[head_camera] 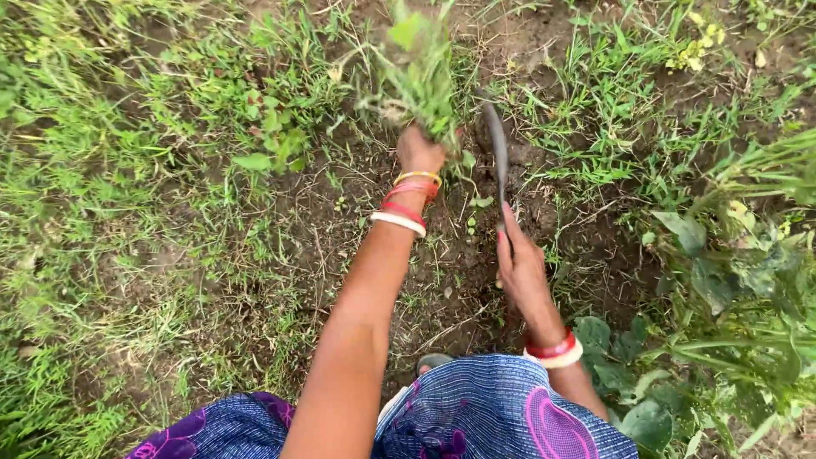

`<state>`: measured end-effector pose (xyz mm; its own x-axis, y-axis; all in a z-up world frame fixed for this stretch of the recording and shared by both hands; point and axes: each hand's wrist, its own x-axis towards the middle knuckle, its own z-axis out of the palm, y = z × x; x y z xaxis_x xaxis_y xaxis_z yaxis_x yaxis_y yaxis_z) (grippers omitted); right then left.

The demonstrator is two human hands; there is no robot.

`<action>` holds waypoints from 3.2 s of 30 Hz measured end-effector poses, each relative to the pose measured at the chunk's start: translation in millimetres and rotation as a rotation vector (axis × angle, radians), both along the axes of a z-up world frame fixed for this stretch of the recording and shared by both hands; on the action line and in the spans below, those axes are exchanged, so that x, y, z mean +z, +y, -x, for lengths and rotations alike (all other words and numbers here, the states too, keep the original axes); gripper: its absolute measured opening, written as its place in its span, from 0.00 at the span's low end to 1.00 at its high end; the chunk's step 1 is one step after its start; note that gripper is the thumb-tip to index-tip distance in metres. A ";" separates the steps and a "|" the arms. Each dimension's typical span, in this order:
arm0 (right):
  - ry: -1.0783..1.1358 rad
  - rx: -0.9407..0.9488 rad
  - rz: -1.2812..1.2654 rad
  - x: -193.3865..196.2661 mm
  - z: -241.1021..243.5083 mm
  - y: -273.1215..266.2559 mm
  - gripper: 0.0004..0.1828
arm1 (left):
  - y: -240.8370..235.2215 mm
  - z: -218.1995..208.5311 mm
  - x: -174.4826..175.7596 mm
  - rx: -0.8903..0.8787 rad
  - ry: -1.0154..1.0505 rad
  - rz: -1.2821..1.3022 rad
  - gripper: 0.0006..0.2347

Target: The person pulls grass from the ground by hand and cuts it using a sickle, gathering the vegetation into bundles.

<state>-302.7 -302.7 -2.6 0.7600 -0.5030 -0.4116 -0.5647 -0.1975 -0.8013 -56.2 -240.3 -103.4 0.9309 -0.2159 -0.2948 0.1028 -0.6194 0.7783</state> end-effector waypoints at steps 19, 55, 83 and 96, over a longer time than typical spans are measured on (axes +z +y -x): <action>-0.415 0.239 0.448 -19.3 -22.3 -14.3 0.28 | -52.8 -38.1 -38.3 -0.320 -0.519 -0.412 0.08; 0.027 -0.116 0.059 -33.5 50.4 -25.0 0.27 | -81.2 50.0 56.2 -0.348 -0.328 -0.358 0.20; 0.155 -0.481 -0.372 13.8 119.8 7.6 0.25 | -55.4 -19.4 -52.1 0.097 -0.258 -0.225 0.10; -0.208 0.090 0.501 -25.6 -22.0 -32.8 0.30 | -89.2 -51.1 -71.7 -0.056 -0.826 -0.291 0.16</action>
<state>-280.7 -335.5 -28.2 0.8489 -0.5280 0.0252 -0.3675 -0.6238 -0.6898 -5.0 -329.4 -175.1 0.8613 -0.2891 0.4179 -0.4603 -0.7922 0.4006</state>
